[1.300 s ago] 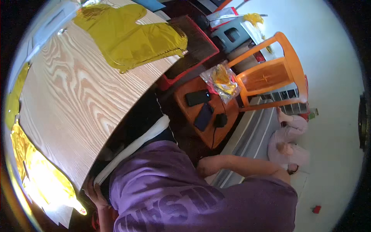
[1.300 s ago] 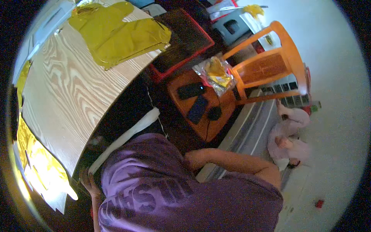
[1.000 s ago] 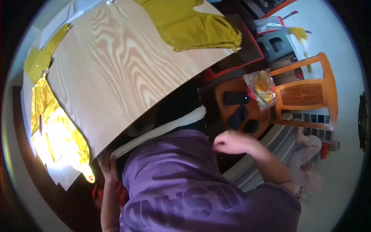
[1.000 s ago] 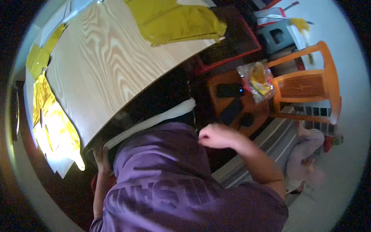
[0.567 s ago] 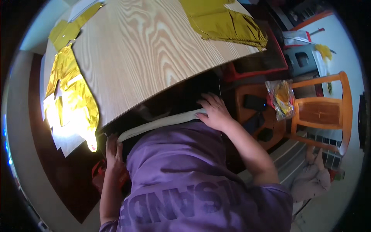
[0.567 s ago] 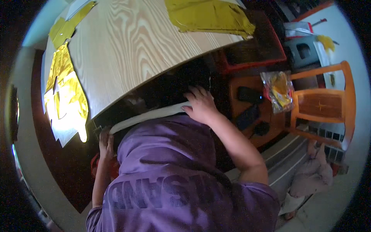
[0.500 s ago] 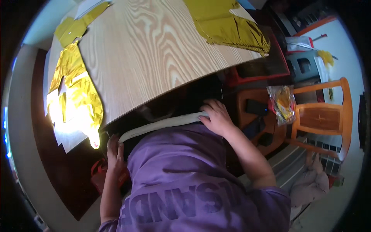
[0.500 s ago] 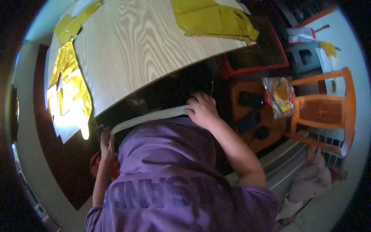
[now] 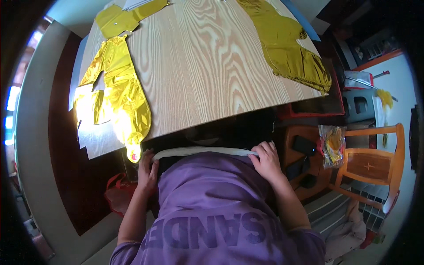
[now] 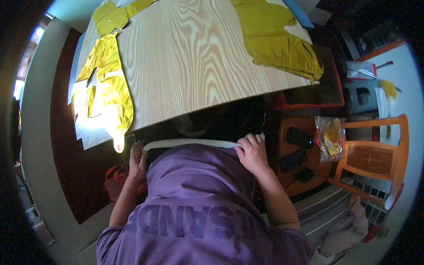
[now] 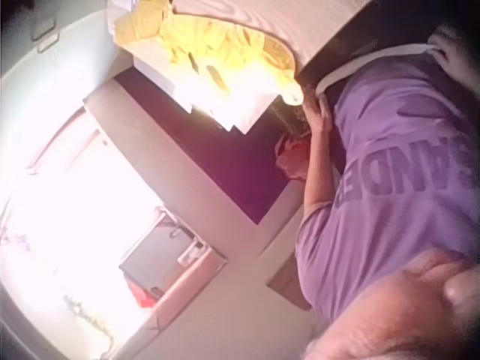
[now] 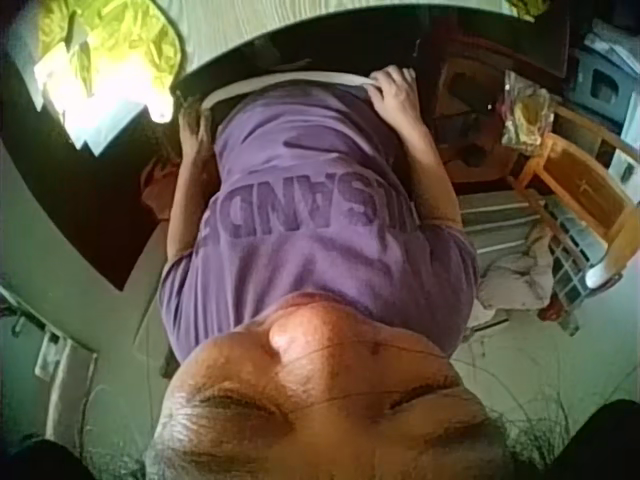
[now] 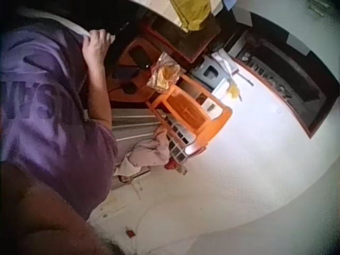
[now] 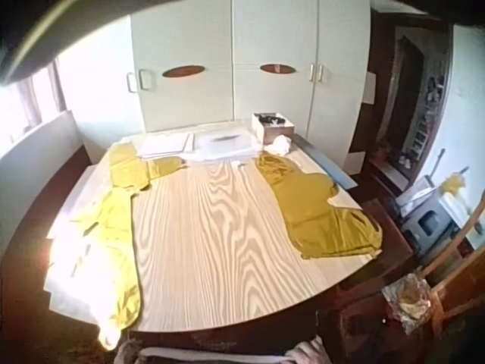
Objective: Arranging gold foil alphabet balloons on a table and tying strings to them.
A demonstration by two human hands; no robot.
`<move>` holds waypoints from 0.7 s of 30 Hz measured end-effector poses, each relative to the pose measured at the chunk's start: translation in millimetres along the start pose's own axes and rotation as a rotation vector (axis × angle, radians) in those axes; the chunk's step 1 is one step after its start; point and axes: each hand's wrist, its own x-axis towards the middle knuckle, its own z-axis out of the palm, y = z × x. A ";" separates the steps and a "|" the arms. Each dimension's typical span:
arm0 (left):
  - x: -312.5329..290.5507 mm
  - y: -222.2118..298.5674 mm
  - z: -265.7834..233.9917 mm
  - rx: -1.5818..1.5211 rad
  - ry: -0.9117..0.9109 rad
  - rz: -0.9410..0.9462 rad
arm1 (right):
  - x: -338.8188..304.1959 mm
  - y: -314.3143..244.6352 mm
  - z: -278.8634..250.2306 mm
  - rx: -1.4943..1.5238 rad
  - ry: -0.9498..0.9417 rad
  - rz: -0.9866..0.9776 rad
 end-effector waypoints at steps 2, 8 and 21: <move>0.5 7.5 -1.3 -0.079 -0.026 -0.069 | 0.7 -0.4 -2.1 -0.026 -0.032 -0.006; 6.8 3.8 -4.8 -0.386 0.001 -0.144 | 19.2 -22.9 -36.8 0.029 -0.163 -0.001; 0.3 7.0 -108.9 -0.132 0.901 -0.019 | 203.1 -162.4 -102.0 0.429 -0.162 -0.542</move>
